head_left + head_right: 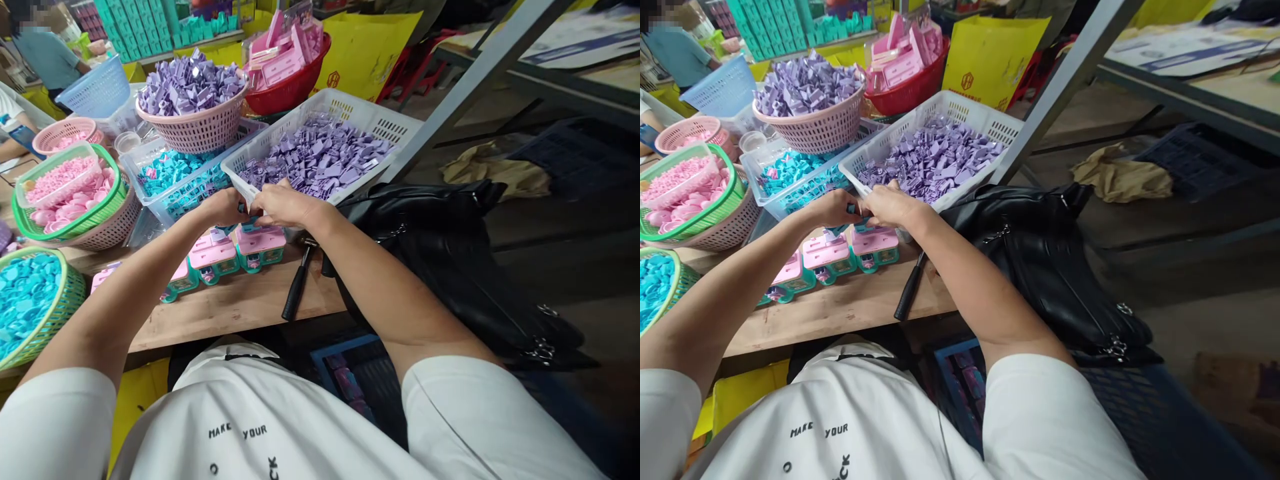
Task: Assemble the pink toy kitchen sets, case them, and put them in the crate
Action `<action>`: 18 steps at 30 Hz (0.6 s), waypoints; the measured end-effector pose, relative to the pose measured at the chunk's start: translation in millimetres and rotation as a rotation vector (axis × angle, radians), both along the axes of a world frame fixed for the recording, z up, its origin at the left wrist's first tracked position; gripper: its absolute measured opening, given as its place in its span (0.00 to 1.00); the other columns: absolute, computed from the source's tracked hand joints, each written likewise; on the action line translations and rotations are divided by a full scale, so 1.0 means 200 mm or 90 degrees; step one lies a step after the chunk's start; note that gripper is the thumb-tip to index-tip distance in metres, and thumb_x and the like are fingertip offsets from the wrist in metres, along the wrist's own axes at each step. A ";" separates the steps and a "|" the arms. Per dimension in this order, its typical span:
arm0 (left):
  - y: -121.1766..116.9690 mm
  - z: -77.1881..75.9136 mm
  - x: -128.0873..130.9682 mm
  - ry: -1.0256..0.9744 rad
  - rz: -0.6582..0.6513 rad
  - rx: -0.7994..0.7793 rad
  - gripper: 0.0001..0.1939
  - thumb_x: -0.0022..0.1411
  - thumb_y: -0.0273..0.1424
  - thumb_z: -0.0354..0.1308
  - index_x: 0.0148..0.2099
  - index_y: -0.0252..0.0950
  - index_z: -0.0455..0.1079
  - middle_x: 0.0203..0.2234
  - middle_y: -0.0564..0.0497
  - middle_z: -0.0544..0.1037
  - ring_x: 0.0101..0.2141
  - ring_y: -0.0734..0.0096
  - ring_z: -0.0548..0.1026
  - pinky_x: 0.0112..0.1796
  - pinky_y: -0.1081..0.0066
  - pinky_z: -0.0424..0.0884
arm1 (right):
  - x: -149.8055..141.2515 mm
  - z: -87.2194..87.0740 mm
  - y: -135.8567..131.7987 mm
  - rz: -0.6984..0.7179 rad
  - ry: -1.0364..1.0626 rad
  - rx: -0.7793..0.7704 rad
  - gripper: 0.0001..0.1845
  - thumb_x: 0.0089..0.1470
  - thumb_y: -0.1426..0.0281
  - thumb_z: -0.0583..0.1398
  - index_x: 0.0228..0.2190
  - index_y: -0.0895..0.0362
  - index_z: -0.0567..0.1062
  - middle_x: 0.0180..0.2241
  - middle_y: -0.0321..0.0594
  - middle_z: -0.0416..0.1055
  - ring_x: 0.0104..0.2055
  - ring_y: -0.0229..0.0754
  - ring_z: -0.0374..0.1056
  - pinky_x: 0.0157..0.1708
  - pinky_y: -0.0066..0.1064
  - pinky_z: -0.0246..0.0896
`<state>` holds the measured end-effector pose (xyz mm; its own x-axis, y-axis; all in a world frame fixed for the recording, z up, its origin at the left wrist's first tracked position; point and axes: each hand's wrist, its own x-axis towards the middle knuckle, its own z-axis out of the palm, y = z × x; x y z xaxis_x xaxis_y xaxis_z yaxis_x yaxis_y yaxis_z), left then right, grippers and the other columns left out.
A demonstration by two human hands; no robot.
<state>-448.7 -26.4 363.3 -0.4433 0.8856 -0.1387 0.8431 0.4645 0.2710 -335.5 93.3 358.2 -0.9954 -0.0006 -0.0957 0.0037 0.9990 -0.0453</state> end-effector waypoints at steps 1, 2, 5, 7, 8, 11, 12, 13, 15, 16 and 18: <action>0.00 0.00 0.00 -0.018 0.000 0.003 0.06 0.50 0.31 0.65 0.32 0.34 0.79 0.18 0.52 0.72 0.26 0.68 0.70 0.30 0.73 0.62 | 0.00 0.00 0.00 0.009 -0.004 0.008 0.13 0.58 0.68 0.61 0.43 0.55 0.82 0.43 0.50 0.77 0.53 0.57 0.65 0.51 0.46 0.53; 0.00 -0.01 -0.01 -0.037 0.001 0.006 0.05 0.49 0.30 0.65 0.31 0.34 0.79 0.17 0.52 0.71 0.25 0.68 0.69 0.30 0.72 0.61 | 0.00 0.00 0.00 0.018 -0.004 0.015 0.13 0.58 0.68 0.61 0.43 0.55 0.82 0.44 0.50 0.77 0.53 0.57 0.65 0.50 0.45 0.53; -0.01 -0.02 -0.04 -0.092 0.008 0.028 0.05 0.46 0.29 0.68 0.28 0.34 0.77 0.16 0.54 0.69 0.24 0.70 0.66 0.30 0.72 0.60 | -0.01 -0.02 0.01 0.036 0.013 0.026 0.13 0.59 0.67 0.61 0.43 0.53 0.82 0.44 0.49 0.78 0.52 0.56 0.65 0.49 0.45 0.52; -0.01 -0.03 -0.06 -0.109 0.017 0.034 0.05 0.46 0.30 0.68 0.28 0.34 0.77 0.16 0.54 0.70 0.23 0.72 0.65 0.30 0.72 0.58 | -0.02 -0.03 0.01 0.034 0.025 0.023 0.12 0.58 0.67 0.61 0.42 0.53 0.82 0.42 0.49 0.78 0.52 0.56 0.65 0.49 0.45 0.51; -0.01 -0.03 -0.06 -0.110 0.020 0.029 0.06 0.47 0.31 0.68 0.28 0.34 0.77 0.16 0.54 0.70 0.22 0.72 0.65 0.29 0.72 0.58 | -0.02 -0.04 0.01 0.029 0.030 0.024 0.12 0.57 0.67 0.61 0.41 0.53 0.82 0.42 0.49 0.77 0.51 0.56 0.65 0.50 0.46 0.51; -0.02 -0.04 -0.06 -0.075 0.018 -0.006 0.07 0.49 0.33 0.67 0.30 0.34 0.77 0.16 0.55 0.69 0.22 0.72 0.64 0.28 0.72 0.58 | -0.01 -0.05 -0.02 0.026 0.056 0.041 0.11 0.56 0.69 0.62 0.39 0.56 0.83 0.41 0.51 0.76 0.52 0.56 0.64 0.51 0.47 0.49; -0.03 -0.04 -0.05 -0.055 0.013 -0.016 0.07 0.50 0.33 0.66 0.31 0.35 0.78 0.17 0.54 0.69 0.22 0.72 0.65 0.27 0.72 0.58 | 0.00 -0.05 -0.03 0.030 0.067 0.049 0.12 0.56 0.70 0.61 0.39 0.58 0.82 0.40 0.52 0.76 0.52 0.56 0.64 0.51 0.47 0.49; -0.03 -0.03 -0.04 -0.032 0.006 -0.023 0.08 0.51 0.34 0.66 0.32 0.35 0.78 0.18 0.54 0.70 0.23 0.71 0.66 0.27 0.72 0.58 | 0.02 -0.06 -0.05 0.033 0.078 0.055 0.12 0.56 0.72 0.60 0.40 0.59 0.82 0.40 0.53 0.76 0.53 0.57 0.63 0.51 0.48 0.49; -0.04 -0.03 -0.02 0.016 -0.010 -0.035 0.08 0.53 0.35 0.65 0.35 0.36 0.78 0.21 0.52 0.73 0.25 0.69 0.69 0.28 0.72 0.59 | 0.04 -0.07 -0.08 0.034 0.105 0.062 0.15 0.58 0.75 0.56 0.41 0.60 0.82 0.40 0.54 0.77 0.54 0.58 0.63 0.52 0.50 0.48; -0.05 -0.03 0.00 0.038 -0.018 -0.044 0.09 0.54 0.36 0.65 0.36 0.37 0.78 0.23 0.51 0.74 0.27 0.68 0.71 0.29 0.73 0.60 | 0.05 -0.08 -0.09 0.032 0.119 0.062 0.17 0.58 0.76 0.54 0.41 0.61 0.81 0.40 0.54 0.77 0.54 0.59 0.63 0.52 0.51 0.48; -0.05 -0.03 0.03 0.073 -0.024 -0.064 0.10 0.56 0.38 0.64 0.38 0.38 0.79 0.26 0.49 0.77 0.31 0.64 0.75 0.32 0.73 0.63 | 0.06 -0.09 -0.11 0.029 0.136 0.052 0.19 0.59 0.78 0.52 0.42 0.61 0.81 0.40 0.54 0.77 0.54 0.59 0.63 0.52 0.52 0.48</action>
